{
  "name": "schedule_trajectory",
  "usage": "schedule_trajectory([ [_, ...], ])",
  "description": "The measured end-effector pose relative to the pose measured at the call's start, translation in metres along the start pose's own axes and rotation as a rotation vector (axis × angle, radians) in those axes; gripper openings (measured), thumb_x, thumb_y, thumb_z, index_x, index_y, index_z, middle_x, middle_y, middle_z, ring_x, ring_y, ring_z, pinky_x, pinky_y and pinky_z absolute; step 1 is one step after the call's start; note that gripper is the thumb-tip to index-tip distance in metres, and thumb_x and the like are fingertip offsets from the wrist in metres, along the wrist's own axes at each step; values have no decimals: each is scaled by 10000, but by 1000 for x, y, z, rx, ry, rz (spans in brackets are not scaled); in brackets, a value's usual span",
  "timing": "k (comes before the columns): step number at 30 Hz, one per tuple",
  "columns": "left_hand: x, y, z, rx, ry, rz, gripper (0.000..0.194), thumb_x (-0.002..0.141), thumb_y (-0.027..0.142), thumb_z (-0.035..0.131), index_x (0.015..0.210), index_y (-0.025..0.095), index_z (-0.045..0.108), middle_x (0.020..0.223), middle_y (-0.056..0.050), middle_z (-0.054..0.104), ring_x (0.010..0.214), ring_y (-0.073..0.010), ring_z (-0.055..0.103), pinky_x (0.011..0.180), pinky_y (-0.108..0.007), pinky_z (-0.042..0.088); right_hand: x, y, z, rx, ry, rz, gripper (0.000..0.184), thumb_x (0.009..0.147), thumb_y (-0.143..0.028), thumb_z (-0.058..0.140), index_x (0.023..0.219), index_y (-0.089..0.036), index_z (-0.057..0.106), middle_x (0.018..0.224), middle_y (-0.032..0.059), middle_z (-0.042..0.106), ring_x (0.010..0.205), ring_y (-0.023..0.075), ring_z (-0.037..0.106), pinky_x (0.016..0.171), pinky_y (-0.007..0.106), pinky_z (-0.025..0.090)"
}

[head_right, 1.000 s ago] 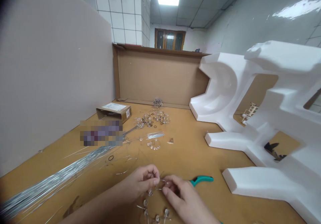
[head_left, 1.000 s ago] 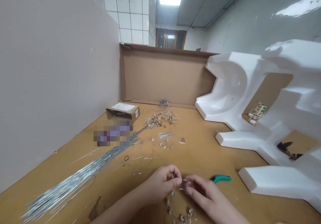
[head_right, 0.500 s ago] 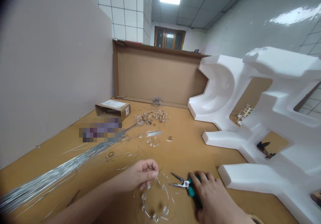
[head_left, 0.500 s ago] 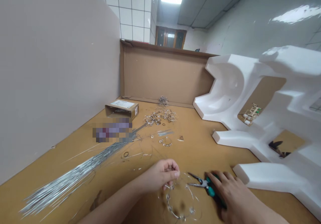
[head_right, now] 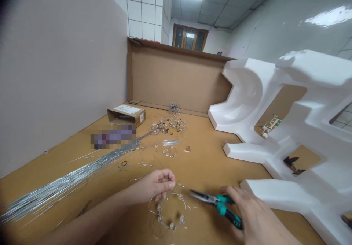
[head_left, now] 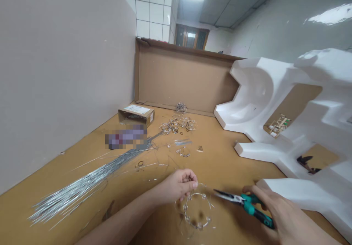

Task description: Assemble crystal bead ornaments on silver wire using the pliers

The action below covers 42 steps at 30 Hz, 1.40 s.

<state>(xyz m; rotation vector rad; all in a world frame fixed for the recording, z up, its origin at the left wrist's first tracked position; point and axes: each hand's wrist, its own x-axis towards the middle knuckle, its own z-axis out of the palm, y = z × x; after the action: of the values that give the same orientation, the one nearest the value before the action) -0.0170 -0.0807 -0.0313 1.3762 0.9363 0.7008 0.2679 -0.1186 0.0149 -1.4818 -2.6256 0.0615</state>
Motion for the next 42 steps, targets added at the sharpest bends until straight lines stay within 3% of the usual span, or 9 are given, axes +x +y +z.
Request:
schedule_trajectory([
  [4, 0, -3, 4, 16, 2, 8, 251, 714, 404, 552, 770, 171, 478, 511, 83, 453, 373, -44, 374, 363, -159, 308, 7, -35, -6, -103, 44, -44, 200, 621, -193, 543, 811, -242, 509, 809, 54, 575, 703, 227, 550, 596, 324, 401],
  [8, -2, -1, 7, 3, -14, 11, 282, 695, 432, 571, 765, 173, 483, 525, 79, 442, 403, -51, 389, 380, -162, 332, 15, -49, -3, -217, 122, -49, 164, 588, -191, 542, 743, -231, 506, 736, 45, 550, 656, 230, 522, 564, 325, 352],
  [22, -4, 2, 5, 60, -21, 59, 213, 736, 370, 556, 770, 164, 512, 524, 87, 377, 424, -47, 359, 394, -157, 355, 18, -55, 2, -363, 221, -84, 193, 528, -186, 527, 714, -230, 502, 662, 44, 508, 613, 231, 473, 559, 316, 274],
  [29, -3, 3, 7, 31, -39, 48, 224, 720, 372, 569, 766, 159, 521, 528, 83, 380, 438, -53, 345, 397, -167, 366, 20, -56, 3, -358, 207, -68, 232, 525, -165, 535, 749, -230, 533, 678, 47, 526, 614, 217, 463, 559, 306, 258],
  [37, -1, 2, 6, 47, -67, 48, 244, 706, 381, 597, 752, 146, 549, 503, 87, 390, 444, -49, 315, 420, -169, 247, 21, -57, 1, -339, 165, -95, 161, 581, -192, 556, 732, -232, 518, 695, 39, 521, 621, 210, 448, 569, 305, 232],
  [42, -3, 8, 6, 1, -99, 59, 230, 708, 359, 607, 731, 140, 539, 509, 90, 393, 468, -51, 311, 461, -180, 242, 21, -53, 2, -362, 163, -127, 204, 604, -182, 549, 799, -238, 524, 701, 32, 518, 622, 205, 450, 581, 305, 226],
])
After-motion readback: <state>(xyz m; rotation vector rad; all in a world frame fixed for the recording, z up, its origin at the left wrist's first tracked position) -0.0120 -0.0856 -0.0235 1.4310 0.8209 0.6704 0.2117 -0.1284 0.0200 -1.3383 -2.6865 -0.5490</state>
